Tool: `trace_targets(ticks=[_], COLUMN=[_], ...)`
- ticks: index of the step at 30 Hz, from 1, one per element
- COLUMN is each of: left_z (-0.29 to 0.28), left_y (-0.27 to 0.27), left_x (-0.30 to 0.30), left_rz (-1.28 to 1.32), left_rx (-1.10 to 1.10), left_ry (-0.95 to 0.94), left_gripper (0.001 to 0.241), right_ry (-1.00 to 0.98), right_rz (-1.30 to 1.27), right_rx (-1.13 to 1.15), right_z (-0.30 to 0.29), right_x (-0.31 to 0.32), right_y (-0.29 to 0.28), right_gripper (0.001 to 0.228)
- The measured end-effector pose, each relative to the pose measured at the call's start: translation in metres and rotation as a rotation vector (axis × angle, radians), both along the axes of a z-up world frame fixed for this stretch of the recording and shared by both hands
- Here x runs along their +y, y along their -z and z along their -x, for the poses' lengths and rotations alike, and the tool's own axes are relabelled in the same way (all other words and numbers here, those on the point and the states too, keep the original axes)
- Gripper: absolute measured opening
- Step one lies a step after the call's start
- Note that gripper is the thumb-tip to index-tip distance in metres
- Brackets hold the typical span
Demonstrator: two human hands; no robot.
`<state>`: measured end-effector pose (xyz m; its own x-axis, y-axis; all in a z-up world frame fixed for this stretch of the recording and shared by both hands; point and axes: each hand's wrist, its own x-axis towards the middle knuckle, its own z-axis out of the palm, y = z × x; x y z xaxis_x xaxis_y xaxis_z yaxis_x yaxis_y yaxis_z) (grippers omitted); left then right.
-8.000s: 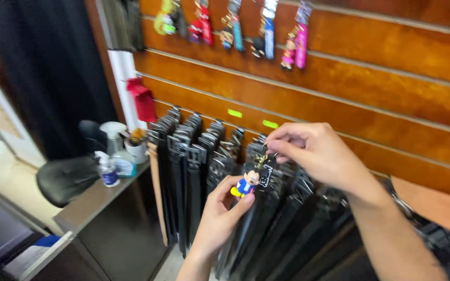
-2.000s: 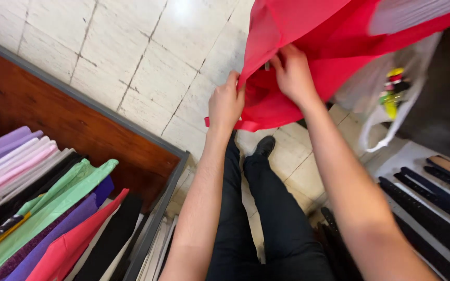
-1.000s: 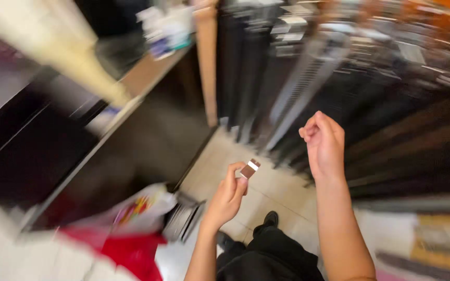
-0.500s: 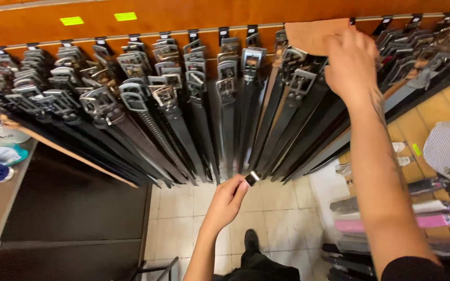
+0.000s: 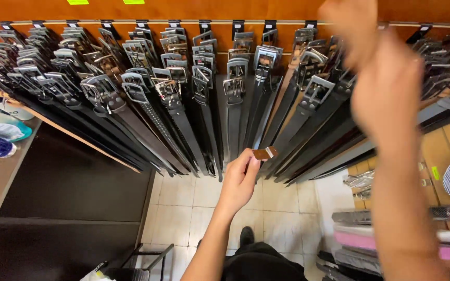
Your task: Organizing and cleaning accessories by hanging keychains on a display rack and wiping belts with a cloth
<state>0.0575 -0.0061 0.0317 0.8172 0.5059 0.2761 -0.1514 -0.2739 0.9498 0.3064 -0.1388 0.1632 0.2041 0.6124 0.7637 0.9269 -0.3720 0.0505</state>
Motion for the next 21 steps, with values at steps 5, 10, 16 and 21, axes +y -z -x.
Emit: trace_targets(ticks=[5,10,16,21], left_z=[-0.021,-0.018,-0.013,-0.007], left_y=[0.100,0.042,-0.005,-0.026], left_x=[0.020,0.053,0.098,0.104], left_rz=[0.021,0.033,0.032,0.025], left_rx=[-0.160,0.009,0.010,0.016], left_ry=[0.003,-0.113,-0.245,-0.185], left_gripper=[0.048,0.023,0.019,0.022], right_ry=[-0.645,-0.494,-0.356,0.316], right_rz=[0.483,0.113,-0.030,-0.533], right_rx=[0.818,0.672,0.817,0.948], right_z=[0.124,0.150,0.141,0.152], right_x=[0.028,0.055,0.048,0.013], right_y=[0.053,0.086,0.079,0.102], right_gripper=[0.075,0.053,0.035,0.041])
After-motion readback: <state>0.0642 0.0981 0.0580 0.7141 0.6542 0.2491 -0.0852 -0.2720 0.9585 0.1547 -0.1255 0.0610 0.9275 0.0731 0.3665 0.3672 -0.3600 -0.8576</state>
